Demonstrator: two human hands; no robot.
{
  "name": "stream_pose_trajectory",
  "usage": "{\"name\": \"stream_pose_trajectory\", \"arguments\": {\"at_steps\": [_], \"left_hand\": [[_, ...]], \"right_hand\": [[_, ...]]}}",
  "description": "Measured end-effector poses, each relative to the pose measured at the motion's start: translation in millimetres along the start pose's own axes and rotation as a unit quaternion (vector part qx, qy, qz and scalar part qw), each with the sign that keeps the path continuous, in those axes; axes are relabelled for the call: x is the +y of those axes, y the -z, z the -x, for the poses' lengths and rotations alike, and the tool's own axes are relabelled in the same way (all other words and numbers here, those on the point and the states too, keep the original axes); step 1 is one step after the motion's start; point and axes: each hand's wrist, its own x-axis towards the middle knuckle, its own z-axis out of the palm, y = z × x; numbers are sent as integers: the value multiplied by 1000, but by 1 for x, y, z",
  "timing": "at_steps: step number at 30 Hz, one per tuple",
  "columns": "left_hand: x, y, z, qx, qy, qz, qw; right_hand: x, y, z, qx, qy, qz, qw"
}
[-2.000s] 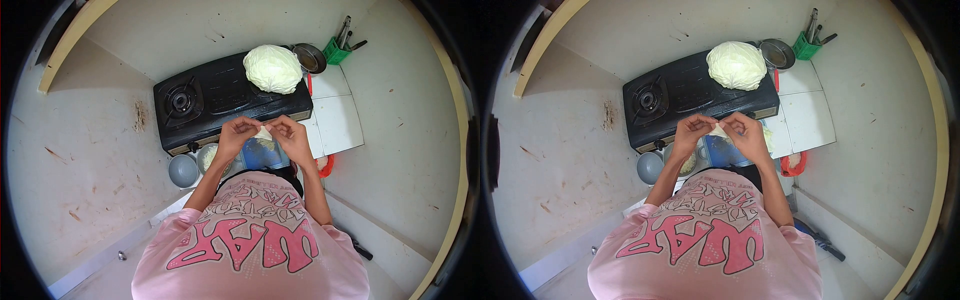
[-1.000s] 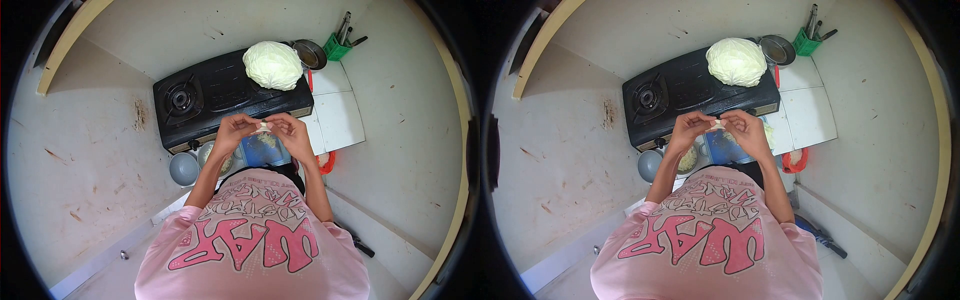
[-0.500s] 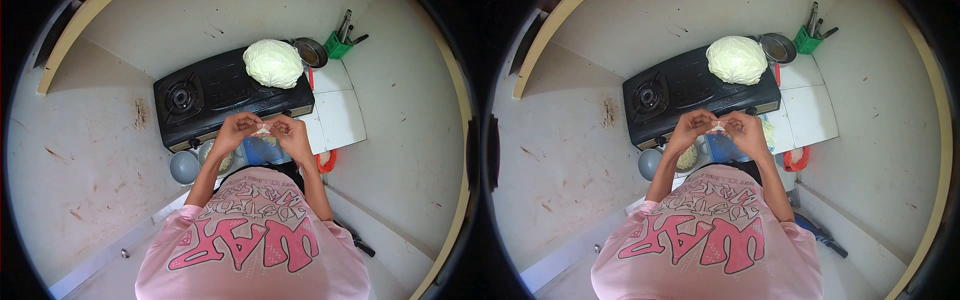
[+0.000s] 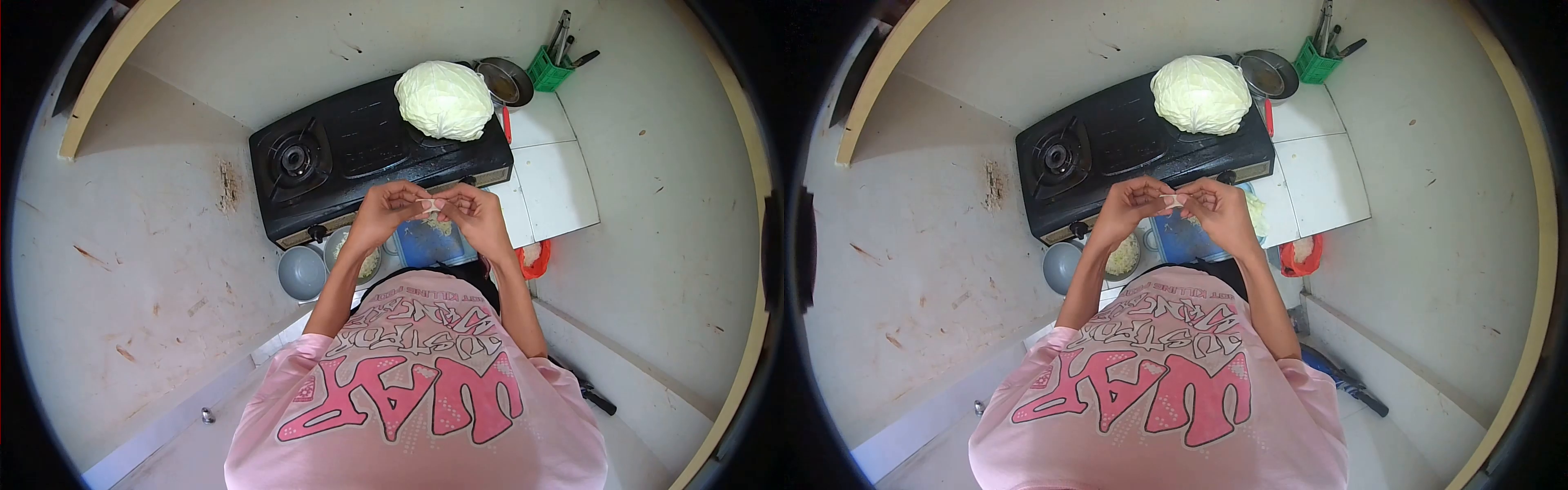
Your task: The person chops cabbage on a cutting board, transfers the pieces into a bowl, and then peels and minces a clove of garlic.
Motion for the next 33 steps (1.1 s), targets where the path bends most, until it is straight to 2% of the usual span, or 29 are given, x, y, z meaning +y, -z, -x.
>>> {"name": "stream_pose_trajectory", "arguments": {"at_steps": [3,9,15,21,24,27,30,33], "left_hand": [[4,1,1,2,41,20,999],[2,6,1,-6,30,10,999],[-4,6,2,-3,-21,-51,998],[-5,7,2,2,-79,-68,995],[-3,5,4,26,-51,-57,997],[4,-2,6,49,-48,9,998],[-9,-6,6,75,-69,59,993],[-17,-18,8,123,-80,155,977]], "right_hand": [[0,-2,1,7,-2,30,1000],[4,-3,2,-11,-11,61,998],[0,4,-3,-76,-45,-29,996],[7,2,-6,-53,-38,-24,998],[9,-1,-6,-27,-15,-42,999],[9,-6,-4,-4,2,-44,999],[10,-10,-4,26,75,13,997],[10,-20,-1,64,95,-14,993]]}}
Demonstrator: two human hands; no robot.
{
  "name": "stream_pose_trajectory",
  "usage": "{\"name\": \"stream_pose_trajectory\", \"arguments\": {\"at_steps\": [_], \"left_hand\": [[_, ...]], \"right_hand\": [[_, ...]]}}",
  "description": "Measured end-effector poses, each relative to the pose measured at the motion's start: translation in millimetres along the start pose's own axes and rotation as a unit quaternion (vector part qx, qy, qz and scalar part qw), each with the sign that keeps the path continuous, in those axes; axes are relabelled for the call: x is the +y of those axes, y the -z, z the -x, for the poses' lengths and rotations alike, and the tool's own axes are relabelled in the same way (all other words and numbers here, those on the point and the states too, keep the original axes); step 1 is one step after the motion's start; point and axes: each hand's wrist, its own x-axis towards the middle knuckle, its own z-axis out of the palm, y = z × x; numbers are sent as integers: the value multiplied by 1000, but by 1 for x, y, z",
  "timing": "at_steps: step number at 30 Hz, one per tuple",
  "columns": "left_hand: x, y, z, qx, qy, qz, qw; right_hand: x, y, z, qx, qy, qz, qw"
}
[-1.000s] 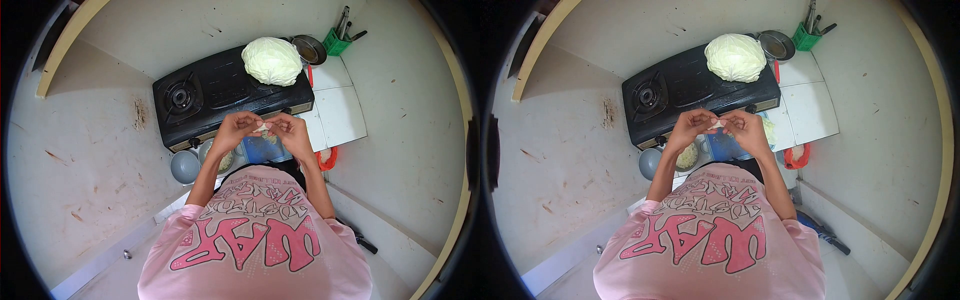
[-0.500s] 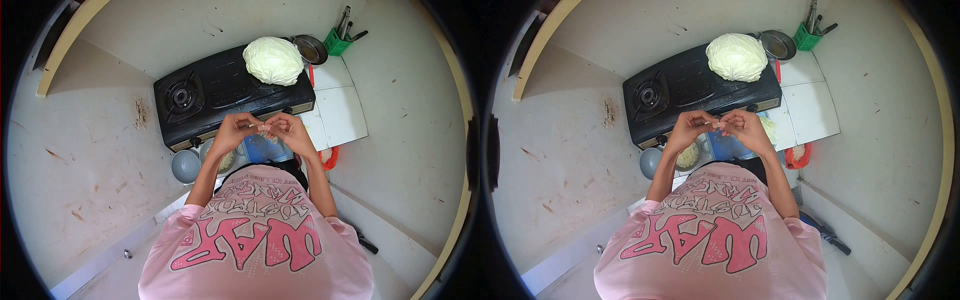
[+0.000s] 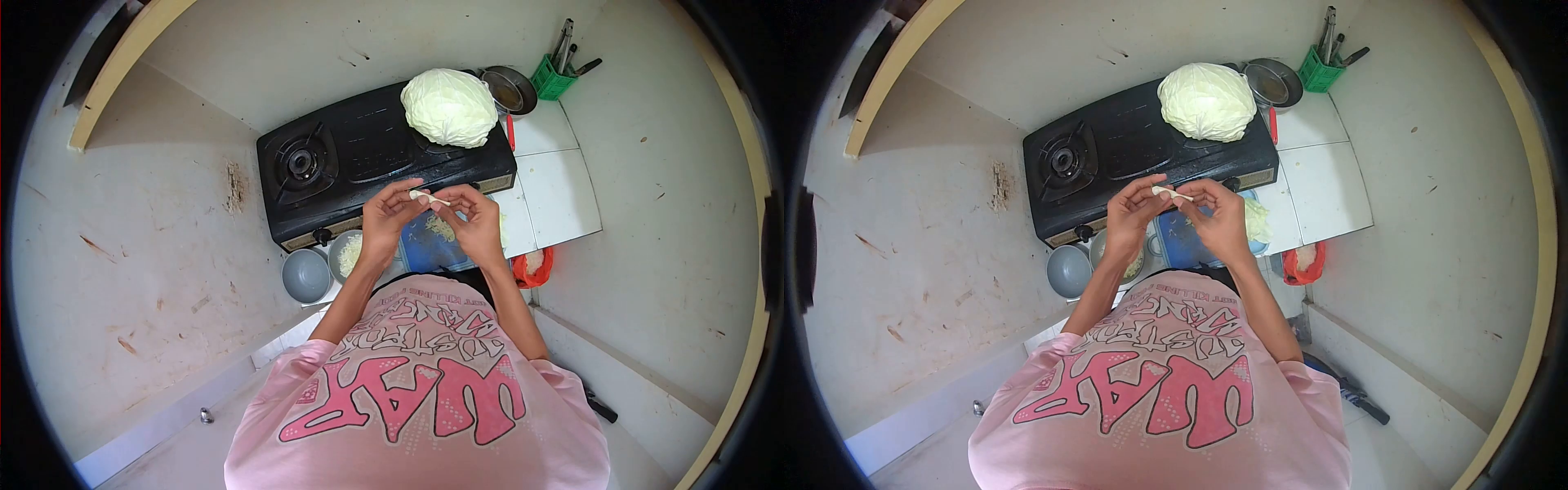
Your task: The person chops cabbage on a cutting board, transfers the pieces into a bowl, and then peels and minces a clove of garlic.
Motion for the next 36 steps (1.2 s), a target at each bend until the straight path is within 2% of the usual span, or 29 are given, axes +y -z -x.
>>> {"name": "stream_pose_trajectory", "arguments": {"at_steps": [6,9,16,20,22,25,27,31,32,34,36], "left_hand": [[-18,-6,12,28,17,148,988],[-25,-11,22,37,2,161,986],[-61,0,40,67,63,201,975],[-85,19,50,51,85,190,977],[-80,24,54,19,111,168,979],[-72,40,54,-49,165,94,981],[-74,50,55,-85,196,22,977],[-92,61,53,-119,179,-78,973],[-98,61,52,-115,134,-117,977],[-117,68,51,-95,110,-178,973],[-148,79,48,-70,79,-223,969]], "right_hand": [[11,-11,6,68,105,107,986],[19,-15,14,90,132,112,981],[42,-20,40,102,102,137,980],[55,-15,52,75,73,89,991],[60,-8,60,55,65,87,993],[47,7,68,-17,65,211,975],[45,13,72,-59,45,239,968],[50,18,77,-127,10,249,960],[55,20,78,-104,4,229,968],[78,25,83,-58,-8,190,980],[119,47,91,7,-12,274,962]]}}
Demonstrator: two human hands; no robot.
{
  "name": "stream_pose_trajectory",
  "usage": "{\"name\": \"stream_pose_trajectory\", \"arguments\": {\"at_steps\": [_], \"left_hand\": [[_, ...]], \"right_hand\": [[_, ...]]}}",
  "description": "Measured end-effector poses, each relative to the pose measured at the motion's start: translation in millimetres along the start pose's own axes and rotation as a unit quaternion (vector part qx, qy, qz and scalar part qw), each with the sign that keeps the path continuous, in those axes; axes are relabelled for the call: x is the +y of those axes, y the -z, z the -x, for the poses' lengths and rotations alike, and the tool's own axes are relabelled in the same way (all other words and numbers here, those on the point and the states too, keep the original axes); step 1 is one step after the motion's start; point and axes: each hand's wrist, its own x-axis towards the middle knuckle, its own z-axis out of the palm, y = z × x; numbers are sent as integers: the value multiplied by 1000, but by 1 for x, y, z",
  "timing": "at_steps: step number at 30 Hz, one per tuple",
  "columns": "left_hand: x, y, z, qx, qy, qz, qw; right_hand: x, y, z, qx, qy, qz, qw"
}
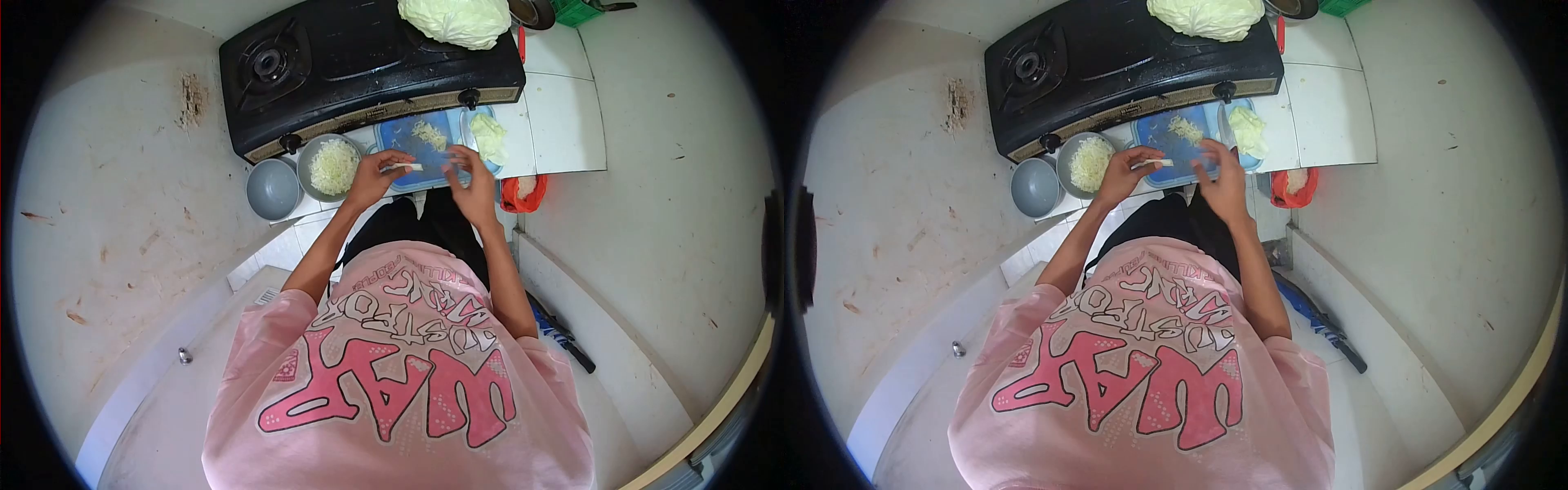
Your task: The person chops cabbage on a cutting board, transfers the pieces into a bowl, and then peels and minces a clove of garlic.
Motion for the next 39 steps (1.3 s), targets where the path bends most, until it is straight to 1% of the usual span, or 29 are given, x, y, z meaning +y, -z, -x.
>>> {"name": "stream_pose_trajectory", "arguments": {"at_steps": [3,4,7,8,10,11,13,16,20,22,23,25,26,28,31,35,36,38,39], "left_hand": [[-38,-8,-6,68,-15,-109,992],[-49,-12,-10,95,-50,-116,987],[-70,-15,-18,116,-141,-290,940],[-74,-18,-18,135,-149,-359,911],[-71,-19,-14,136,-163,-409,887],[-70,-19,-13,138,-171,-435,873],[-71,-19,-14,117,-170,-440,874],[-73,-17,-16,93,-174,-442,875],[-73,-15,-18,77,-193,-419,884],[-77,-14,-23,84,-173,-394,899],[-79,-15,-25,87,-163,-381,906],[-72,-19,-26,111,-111,-306,939],[-70,-21,-27,123,-84,-267,952],[-74,-23,-31,137,-84,-281,946],[-81,-25,-32,151,-86,-288,942],[-80,-29,-30,157,-113,-320,927],[-80,-30,-28,159,-142,-336,917],[-79,-31,-25,163,-200,-365,895],[-80,-31,-25,158,-203,-369,893]], "right_hand": [[52,5,14,71,-34,100,992],[63,7,19,91,-45,129,986],[87,7,26,110,-3,225,968],[92,7,27,100,-21,218,971],[93,5,29,80,-59,202,974],[93,4,28,76,-56,207,974],[95,1,25,70,-49,214,973],[101,-2,18,47,-65,218,973],[99,-7,13,50,-100,207,972],[98,-7,16,50,-128,204,969],[98,-8,18,66,-109,192,973],[98,-9,25,99,-73,170,978],[98,-8,29,85,-73,168,979],[86,-4,37,57,-74,164,982],[73,-5,46,-5,-102,63,993],[76,-22,58,-51,-47,25,997],[75,-27,61,-62,-65,24,996],[74,-37,62,-96,-73,62,991],[73,-41,63,-113,-76,80,987]]}}
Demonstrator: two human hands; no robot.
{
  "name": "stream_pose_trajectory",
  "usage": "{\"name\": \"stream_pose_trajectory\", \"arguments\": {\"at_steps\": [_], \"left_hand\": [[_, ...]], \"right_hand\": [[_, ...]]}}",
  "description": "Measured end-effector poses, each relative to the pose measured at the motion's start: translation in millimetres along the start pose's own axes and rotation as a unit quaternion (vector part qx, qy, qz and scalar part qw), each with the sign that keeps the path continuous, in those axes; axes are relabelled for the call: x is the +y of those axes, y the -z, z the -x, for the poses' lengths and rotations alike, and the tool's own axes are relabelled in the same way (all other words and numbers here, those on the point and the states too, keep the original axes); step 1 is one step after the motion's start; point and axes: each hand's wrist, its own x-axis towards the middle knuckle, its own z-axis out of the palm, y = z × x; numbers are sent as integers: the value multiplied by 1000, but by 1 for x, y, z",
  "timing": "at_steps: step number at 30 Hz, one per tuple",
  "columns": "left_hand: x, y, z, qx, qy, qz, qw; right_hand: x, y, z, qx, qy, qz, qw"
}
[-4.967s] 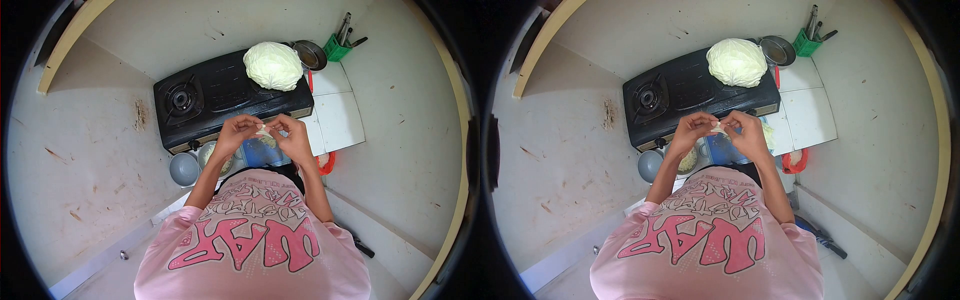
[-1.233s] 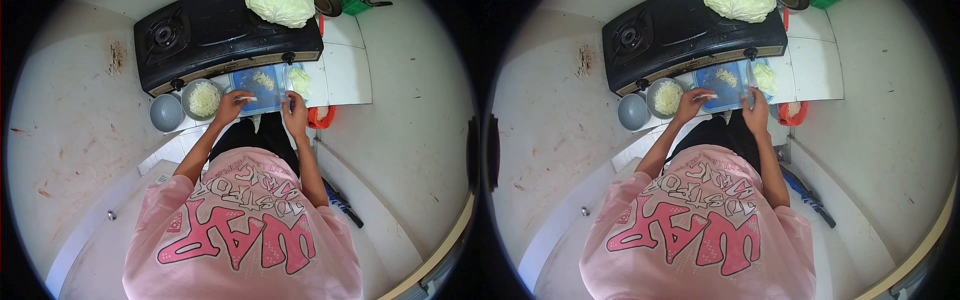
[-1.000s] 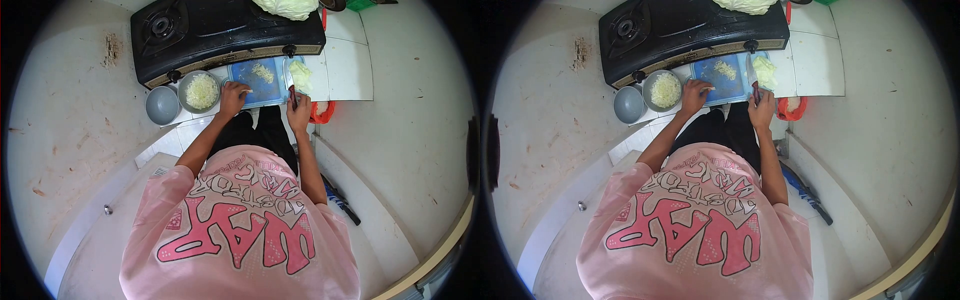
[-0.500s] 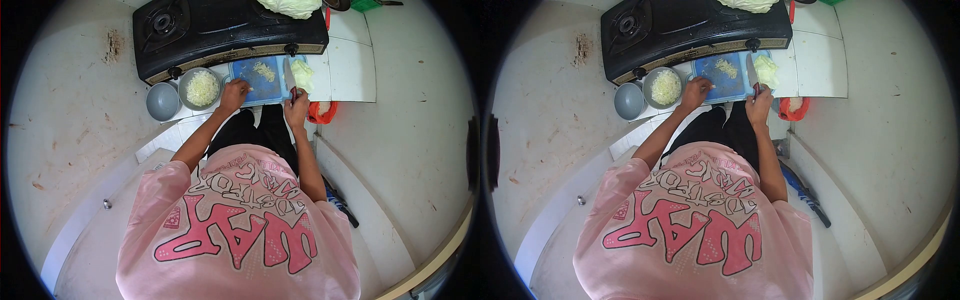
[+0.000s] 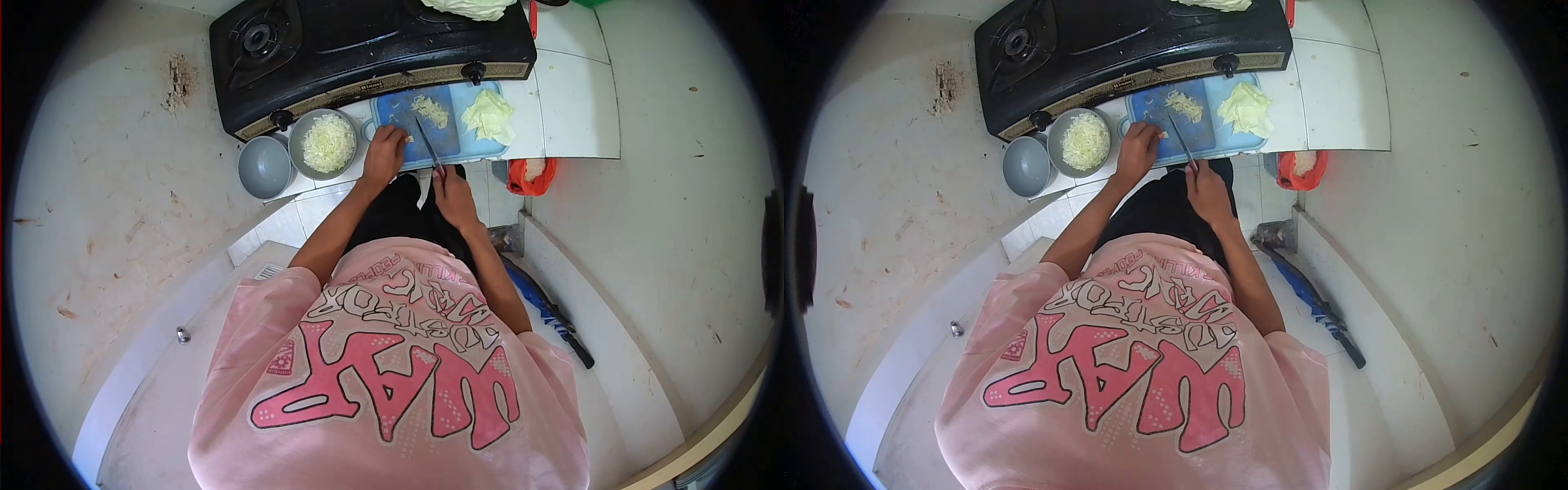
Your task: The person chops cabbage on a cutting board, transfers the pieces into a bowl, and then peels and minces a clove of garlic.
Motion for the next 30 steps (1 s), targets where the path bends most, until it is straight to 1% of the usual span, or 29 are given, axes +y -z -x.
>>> {"name": "stream_pose_trajectory", "arguments": {"at_steps": [1,5,8,11,14,17,20,25,30], "left_hand": [[-1,0,1,-4,-6,-3,1000],[-4,-1,1,1,-10,-6,1000],[-11,-8,3,-3,42,31,999],[2,-2,-1,2,78,73,994],[-7,-4,3,8,17,22,1000],[-2,-1,1,3,20,32,999],[-7,-5,1,32,-11,29,999],[-6,-5,1,21,-7,3,1000],[-7,-7,3,24,-14,13,1000]], "right_hand": [[-2,-3,2,-23,-17,52,998],[-5,-16,5,-45,-36,106,993],[1,-25,7,-39,-24,124,991],[0,-27,10,-21,-14,125,992],[1,-28,12,-16,-18,121,992],[4,-30,13,-18,-21,120,992],[4,-31,14,-19,-18,131,991],[2,-33,12,-16,-25,155,987],[6,-35,9,-6,-1,186,982]]}}
